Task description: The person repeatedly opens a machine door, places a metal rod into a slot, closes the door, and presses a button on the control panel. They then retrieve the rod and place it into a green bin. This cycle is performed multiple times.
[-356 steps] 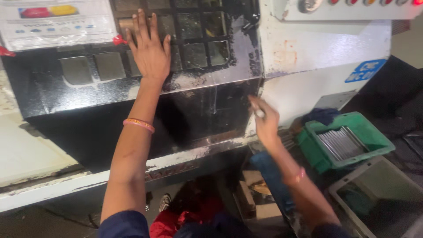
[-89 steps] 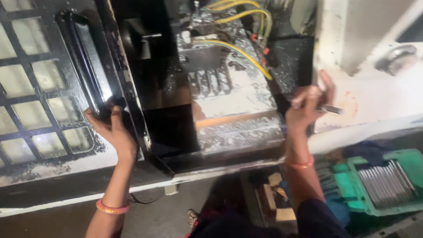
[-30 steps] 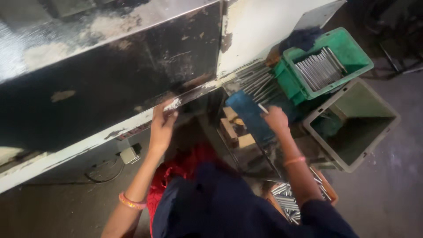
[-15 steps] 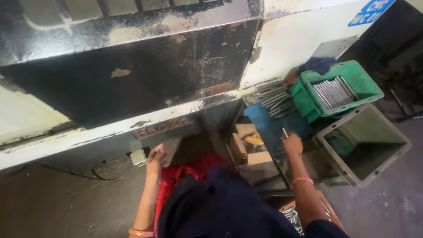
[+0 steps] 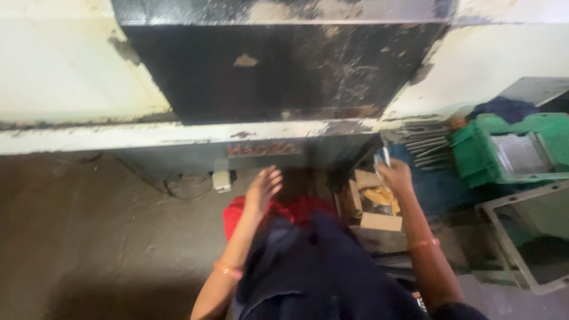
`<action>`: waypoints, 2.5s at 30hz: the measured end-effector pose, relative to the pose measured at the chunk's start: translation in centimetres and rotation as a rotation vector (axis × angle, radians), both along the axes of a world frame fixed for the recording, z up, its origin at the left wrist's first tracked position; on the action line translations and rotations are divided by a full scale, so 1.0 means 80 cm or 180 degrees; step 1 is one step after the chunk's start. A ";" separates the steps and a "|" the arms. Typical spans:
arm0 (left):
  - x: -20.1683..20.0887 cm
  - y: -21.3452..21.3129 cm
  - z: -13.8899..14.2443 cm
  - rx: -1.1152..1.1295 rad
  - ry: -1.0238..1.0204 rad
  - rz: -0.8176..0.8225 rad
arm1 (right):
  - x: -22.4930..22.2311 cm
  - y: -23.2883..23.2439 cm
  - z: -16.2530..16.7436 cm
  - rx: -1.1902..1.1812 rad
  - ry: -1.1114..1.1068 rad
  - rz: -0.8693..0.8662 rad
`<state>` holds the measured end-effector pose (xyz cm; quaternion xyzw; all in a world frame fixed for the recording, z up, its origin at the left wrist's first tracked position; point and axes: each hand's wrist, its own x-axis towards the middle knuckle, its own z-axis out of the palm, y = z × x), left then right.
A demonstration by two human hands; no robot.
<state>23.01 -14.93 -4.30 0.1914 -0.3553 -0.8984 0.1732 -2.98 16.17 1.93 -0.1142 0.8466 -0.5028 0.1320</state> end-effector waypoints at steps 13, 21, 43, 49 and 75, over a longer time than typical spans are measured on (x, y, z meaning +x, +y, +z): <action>-0.123 0.010 0.049 0.0545 0.0600 0.0762 | 0.129 -0.222 0.121 -0.0833 -0.0724 0.2055; -0.105 0.011 0.098 -0.1428 0.0016 0.1398 | 0.132 -0.226 0.130 -0.0607 -0.0721 0.2266; -0.147 0.062 0.092 -0.2451 -0.0048 0.1246 | 0.111 -0.180 0.062 -0.0911 0.2560 0.1828; -0.211 0.116 0.022 -0.1600 -0.0529 0.0408 | 0.067 0.027 0.103 -0.3160 -0.2528 0.1450; -0.373 0.402 -0.019 -0.0067 -0.1190 -0.2635 | -0.098 0.398 0.091 0.1621 0.1629 -0.0896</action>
